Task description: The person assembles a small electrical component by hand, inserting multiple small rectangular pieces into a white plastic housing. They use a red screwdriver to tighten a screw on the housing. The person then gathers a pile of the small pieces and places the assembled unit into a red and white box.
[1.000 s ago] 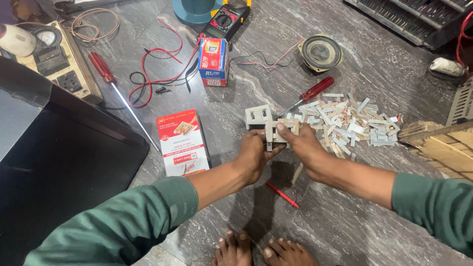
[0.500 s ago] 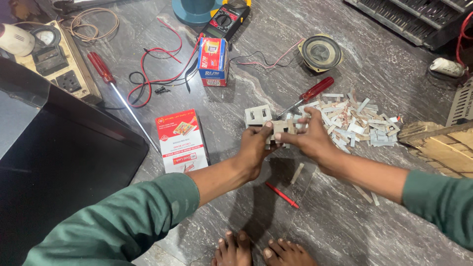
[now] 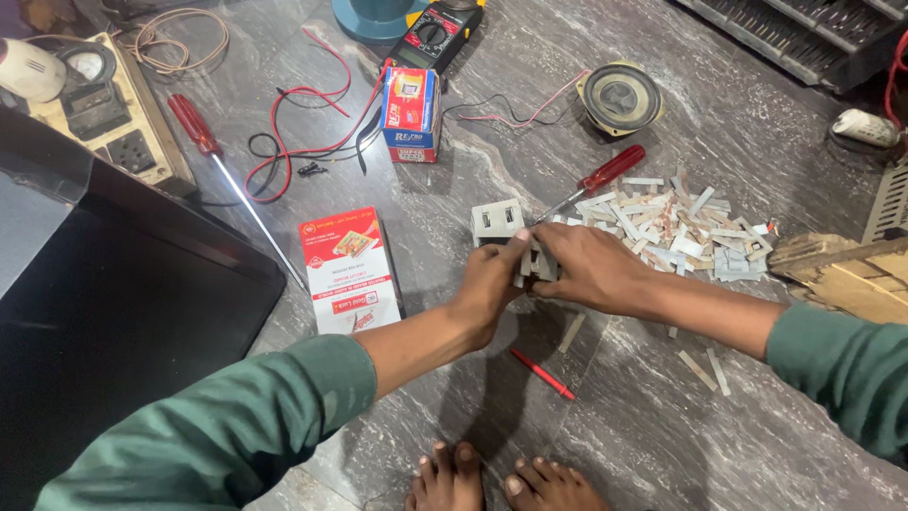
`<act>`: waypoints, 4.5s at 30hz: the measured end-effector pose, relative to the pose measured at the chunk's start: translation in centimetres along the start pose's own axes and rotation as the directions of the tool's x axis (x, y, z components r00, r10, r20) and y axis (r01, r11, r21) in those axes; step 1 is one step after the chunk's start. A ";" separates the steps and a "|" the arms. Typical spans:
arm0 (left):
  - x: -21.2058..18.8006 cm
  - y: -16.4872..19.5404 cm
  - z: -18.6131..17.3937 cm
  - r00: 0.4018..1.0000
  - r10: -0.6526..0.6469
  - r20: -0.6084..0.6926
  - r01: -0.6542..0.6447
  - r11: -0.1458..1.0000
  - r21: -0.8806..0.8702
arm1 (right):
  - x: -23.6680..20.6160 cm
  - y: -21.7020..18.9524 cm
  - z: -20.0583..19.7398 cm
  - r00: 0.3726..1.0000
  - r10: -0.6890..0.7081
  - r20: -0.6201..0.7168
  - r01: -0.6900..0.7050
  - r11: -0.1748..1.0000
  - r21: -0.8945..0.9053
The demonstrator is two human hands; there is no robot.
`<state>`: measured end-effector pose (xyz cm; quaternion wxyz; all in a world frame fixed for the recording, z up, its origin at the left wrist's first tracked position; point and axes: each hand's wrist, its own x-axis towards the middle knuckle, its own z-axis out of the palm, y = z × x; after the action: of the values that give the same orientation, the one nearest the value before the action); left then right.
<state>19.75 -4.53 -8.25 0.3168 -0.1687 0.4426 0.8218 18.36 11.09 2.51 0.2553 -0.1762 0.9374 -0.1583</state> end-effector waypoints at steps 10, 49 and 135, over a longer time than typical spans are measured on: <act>-0.2 0.5 0.0 0.993 -0.002 0.115 -0.008 0.997 0.083 | -0.3 1.7 0.7 0.997 -0.056 0.051 0.058 0.998 -0.038; -1.1 6.2 -5.1 0.790 0.277 0.547 -0.461 -0.320 0.828 | 1.5 8.3 3.5 0.995 0.098 0.035 -0.095 0.992 -0.080; 5.3 7.1 -3.7 0.779 0.383 0.496 -0.508 -0.078 0.858 | 8.9 3.3 -1.2 0.987 -0.123 0.103 0.139 0.974 -0.177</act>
<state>11.03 -8.47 -8.85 0.0758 0.2784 0.8795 0.3784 9.67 10.62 -1.57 0.2698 -0.2675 0.9216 -0.0796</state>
